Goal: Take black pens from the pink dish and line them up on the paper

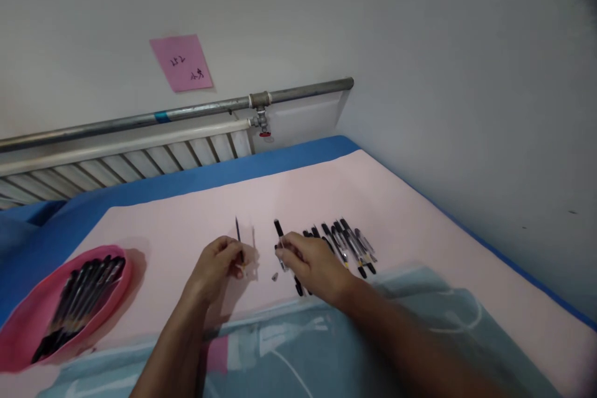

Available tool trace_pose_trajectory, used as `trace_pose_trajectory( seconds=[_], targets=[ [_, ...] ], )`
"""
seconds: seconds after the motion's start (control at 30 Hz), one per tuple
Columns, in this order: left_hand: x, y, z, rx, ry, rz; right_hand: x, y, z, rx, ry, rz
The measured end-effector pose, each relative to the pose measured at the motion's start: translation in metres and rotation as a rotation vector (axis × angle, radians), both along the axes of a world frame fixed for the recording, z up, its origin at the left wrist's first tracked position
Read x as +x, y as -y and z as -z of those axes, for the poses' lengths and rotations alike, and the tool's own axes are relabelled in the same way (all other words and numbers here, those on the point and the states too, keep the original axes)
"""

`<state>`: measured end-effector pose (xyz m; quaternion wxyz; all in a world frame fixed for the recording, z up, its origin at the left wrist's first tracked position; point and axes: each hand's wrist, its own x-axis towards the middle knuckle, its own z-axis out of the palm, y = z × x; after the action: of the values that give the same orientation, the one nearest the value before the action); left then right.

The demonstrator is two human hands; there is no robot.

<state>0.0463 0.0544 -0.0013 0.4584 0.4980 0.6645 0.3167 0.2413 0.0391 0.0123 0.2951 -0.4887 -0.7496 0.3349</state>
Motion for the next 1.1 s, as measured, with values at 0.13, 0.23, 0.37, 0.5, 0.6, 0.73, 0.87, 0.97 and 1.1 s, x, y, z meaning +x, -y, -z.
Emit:
trace_pose_trajectory(
  seconds=[0.13, 0.23, 0.37, 0.5, 0.6, 0.73, 0.87, 0.97, 1.1],
  targets=[
    [-0.014, -0.002, -0.007, 0.063, 0.635, -0.199, -0.008, 0.009, -0.001, -0.008, 0.088, -0.129],
    [-0.014, -0.003, -0.010, 0.089, 0.790, -0.273, -0.012, 0.013, -0.003, -0.016, 0.121, -0.185],
    [-0.010, 0.000, -0.010, 0.093, 0.884, -0.297, -0.013, 0.015, -0.002, -0.021, 0.157, -0.202],
    [-0.007, 0.003, -0.010, 0.100, 0.901, -0.295, -0.014, 0.016, 0.002, -0.002, 0.185, -0.212],
    [-0.005, 0.004, -0.011, 0.118, 0.906, -0.275, -0.014, 0.017, 0.004, 0.007, 0.192, -0.212],
    [-0.004, 0.004, -0.013, 0.140, 0.898, -0.258, -0.014, 0.015, 0.004, -0.005, 0.205, -0.215],
    [-0.005, 0.004, -0.013, 0.143, 0.882, -0.271, -0.014, 0.014, 0.004, -0.002, 0.217, -0.217],
    [-0.004, 0.005, -0.013, 0.154, 0.879, -0.273, -0.014, 0.014, 0.004, -0.002, 0.227, -0.217],
    [-0.004, 0.005, -0.013, 0.151, 0.873, -0.274, -0.015, 0.016, 0.002, -0.003, 0.250, -0.210]
  ],
)
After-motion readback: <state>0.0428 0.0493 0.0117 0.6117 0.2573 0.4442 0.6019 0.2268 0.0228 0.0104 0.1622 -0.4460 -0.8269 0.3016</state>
